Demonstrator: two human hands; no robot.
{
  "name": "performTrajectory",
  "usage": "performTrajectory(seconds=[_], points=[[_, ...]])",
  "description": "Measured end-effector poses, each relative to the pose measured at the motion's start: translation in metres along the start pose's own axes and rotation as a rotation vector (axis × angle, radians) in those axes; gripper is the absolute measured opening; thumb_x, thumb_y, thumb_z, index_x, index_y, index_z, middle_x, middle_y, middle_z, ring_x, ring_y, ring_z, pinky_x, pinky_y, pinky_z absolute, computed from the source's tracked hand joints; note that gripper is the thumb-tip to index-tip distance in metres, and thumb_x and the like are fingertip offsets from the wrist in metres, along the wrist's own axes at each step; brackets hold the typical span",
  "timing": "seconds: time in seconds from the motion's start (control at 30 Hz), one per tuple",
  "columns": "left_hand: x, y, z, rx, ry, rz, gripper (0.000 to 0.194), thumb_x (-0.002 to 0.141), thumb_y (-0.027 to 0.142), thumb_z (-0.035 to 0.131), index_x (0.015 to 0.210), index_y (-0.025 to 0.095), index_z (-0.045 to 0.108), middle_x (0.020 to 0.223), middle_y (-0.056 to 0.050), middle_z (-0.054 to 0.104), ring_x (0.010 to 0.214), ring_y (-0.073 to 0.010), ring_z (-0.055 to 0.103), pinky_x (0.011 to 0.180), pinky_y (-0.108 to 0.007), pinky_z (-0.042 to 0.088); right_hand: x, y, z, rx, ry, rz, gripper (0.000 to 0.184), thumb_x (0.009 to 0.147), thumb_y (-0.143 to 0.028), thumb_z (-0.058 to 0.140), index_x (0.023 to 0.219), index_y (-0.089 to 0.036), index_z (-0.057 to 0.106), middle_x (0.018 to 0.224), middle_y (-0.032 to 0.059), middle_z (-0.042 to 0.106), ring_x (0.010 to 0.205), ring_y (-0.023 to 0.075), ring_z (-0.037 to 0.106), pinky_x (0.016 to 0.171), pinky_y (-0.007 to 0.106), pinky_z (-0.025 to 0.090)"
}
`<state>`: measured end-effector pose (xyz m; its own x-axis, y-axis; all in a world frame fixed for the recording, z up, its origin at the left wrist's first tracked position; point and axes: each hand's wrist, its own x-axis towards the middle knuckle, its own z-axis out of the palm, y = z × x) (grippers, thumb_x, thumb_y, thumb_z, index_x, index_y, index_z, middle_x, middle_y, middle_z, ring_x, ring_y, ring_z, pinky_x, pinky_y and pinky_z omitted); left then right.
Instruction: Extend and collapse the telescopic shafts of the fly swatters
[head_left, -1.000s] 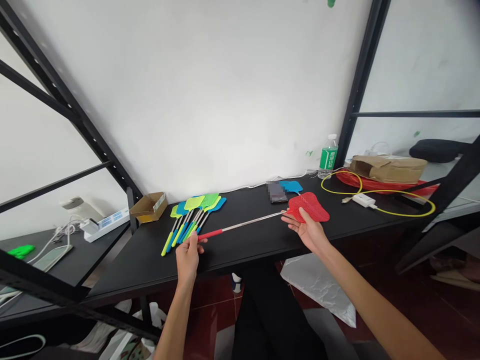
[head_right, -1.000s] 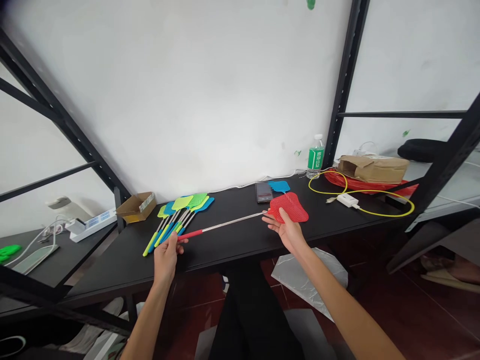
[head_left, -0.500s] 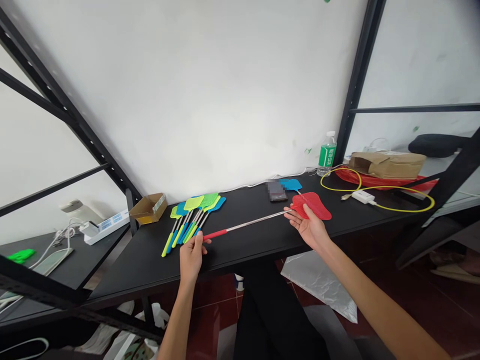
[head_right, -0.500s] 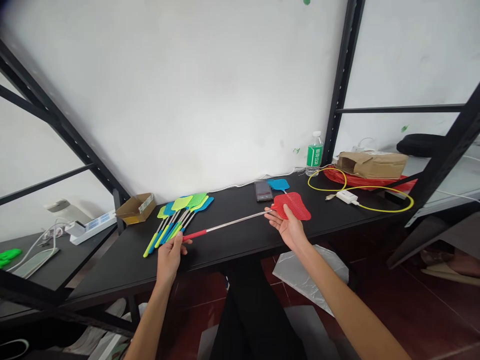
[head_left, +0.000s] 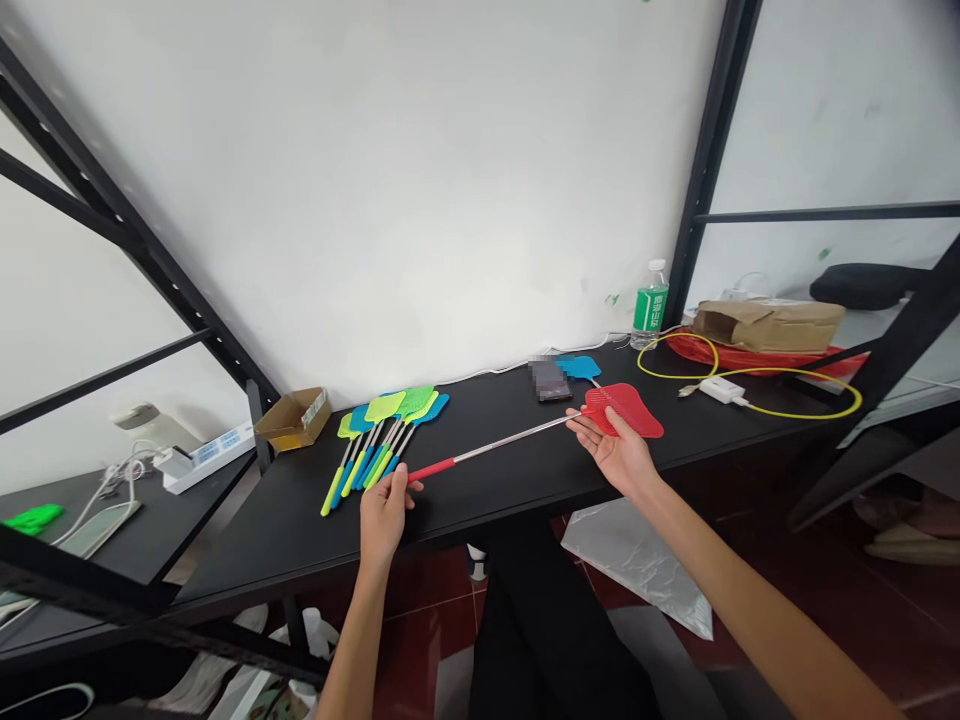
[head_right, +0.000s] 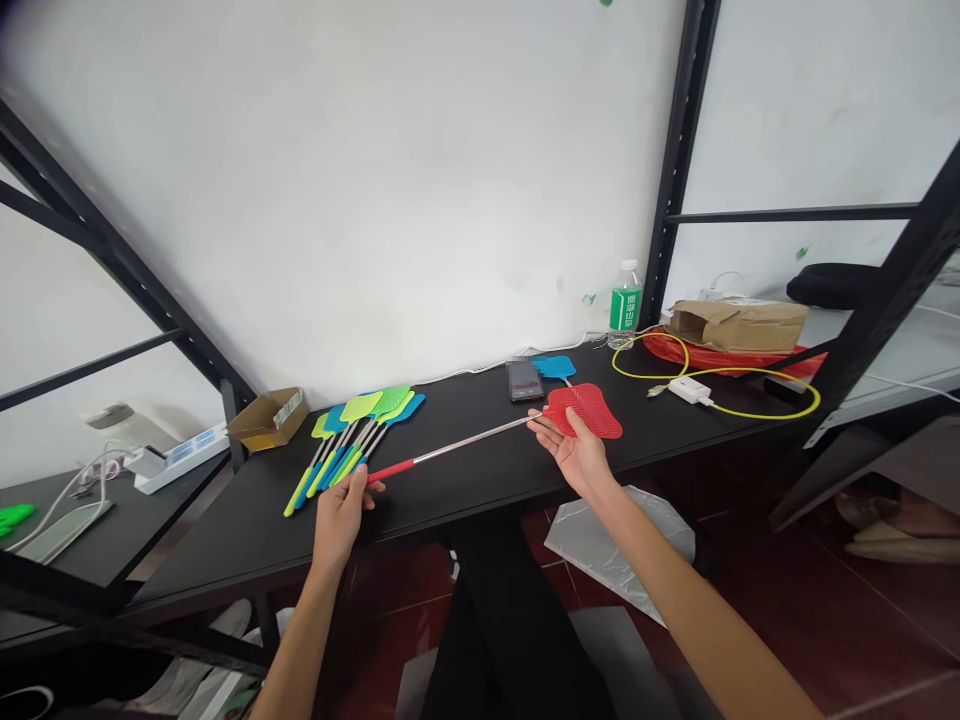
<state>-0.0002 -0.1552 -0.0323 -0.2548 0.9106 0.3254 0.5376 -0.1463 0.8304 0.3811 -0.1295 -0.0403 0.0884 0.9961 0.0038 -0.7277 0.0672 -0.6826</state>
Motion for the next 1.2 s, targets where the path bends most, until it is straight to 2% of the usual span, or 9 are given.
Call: performTrajectory(seconds=[0.17, 0.37, 0.57, 0.93, 1.2], points=[[-0.0004, 0.0022, 0.0012, 0.003, 0.0, -0.011, 0.058, 0.093, 0.063, 0.049, 0.064, 0.018, 0.072, 0.055, -0.005, 0.062, 0.055, -0.0179, 0.056, 0.056, -0.028, 0.039, -0.0012, -0.0005, 0.0005, 0.009, -0.006, 0.004, 0.022, 0.095, -0.038, 0.062, 0.099, -0.02, 0.074, 0.117, 0.0124, 0.076, 0.112, 0.0257, 0.072, 0.084, 0.031, 0.062], [-0.0001, 0.0006, 0.0017, -0.059, -0.002, -0.019, 0.053, 0.092, 0.059, 0.052, 0.06, 0.019, 0.069, 0.062, -0.006, 0.067, 0.055, -0.0175, 0.056, 0.058, -0.028, 0.043, -0.0005, 0.0022, 0.0012, -0.045, -0.014, -0.03, 0.026, 0.094, -0.043, 0.062, 0.099, -0.021, 0.075, 0.116, 0.0108, 0.076, 0.102, 0.0241, 0.074, 0.078, 0.031, 0.06], [-0.0016, 0.0011, 0.0004, -0.135, 0.025, -0.036, 0.057, 0.094, 0.056, 0.049, 0.052, 0.02, 0.059, 0.055, -0.004, 0.058, 0.055, -0.0166, 0.052, 0.058, -0.028, 0.04, -0.0015, 0.0062, 0.0015, -0.124, -0.04, -0.05, 0.023, 0.089, -0.041, 0.068, 0.09, -0.019, 0.077, 0.105, 0.0107, 0.079, 0.086, 0.0214, 0.074, 0.072, 0.029, 0.057], [-0.0033, 0.0016, -0.0017, -0.111, 0.003, -0.016, 0.062, 0.096, 0.056, 0.046, 0.045, 0.022, 0.04, 0.046, 0.0, 0.038, 0.047, -0.0136, 0.036, 0.05, -0.029, 0.029, -0.0023, 0.0059, -0.0001, -0.163, -0.104, -0.054, 0.026, 0.085, -0.043, 0.072, 0.092, -0.019, 0.077, 0.103, 0.0109, 0.078, 0.08, 0.0217, 0.072, 0.07, 0.032, 0.056], [-0.0008, -0.0006, -0.0018, -0.152, -0.057, 0.021, 0.057, 0.097, 0.056, 0.046, 0.052, 0.022, 0.042, 0.053, -0.001, 0.043, 0.053, -0.0144, 0.039, 0.054, -0.028, 0.032, -0.0029, 0.0054, 0.0012, -0.157, -0.09, -0.035, 0.029, 0.081, -0.044, 0.076, 0.092, -0.017, 0.078, 0.098, 0.0118, 0.078, 0.079, 0.0225, 0.072, 0.068, 0.032, 0.056]])
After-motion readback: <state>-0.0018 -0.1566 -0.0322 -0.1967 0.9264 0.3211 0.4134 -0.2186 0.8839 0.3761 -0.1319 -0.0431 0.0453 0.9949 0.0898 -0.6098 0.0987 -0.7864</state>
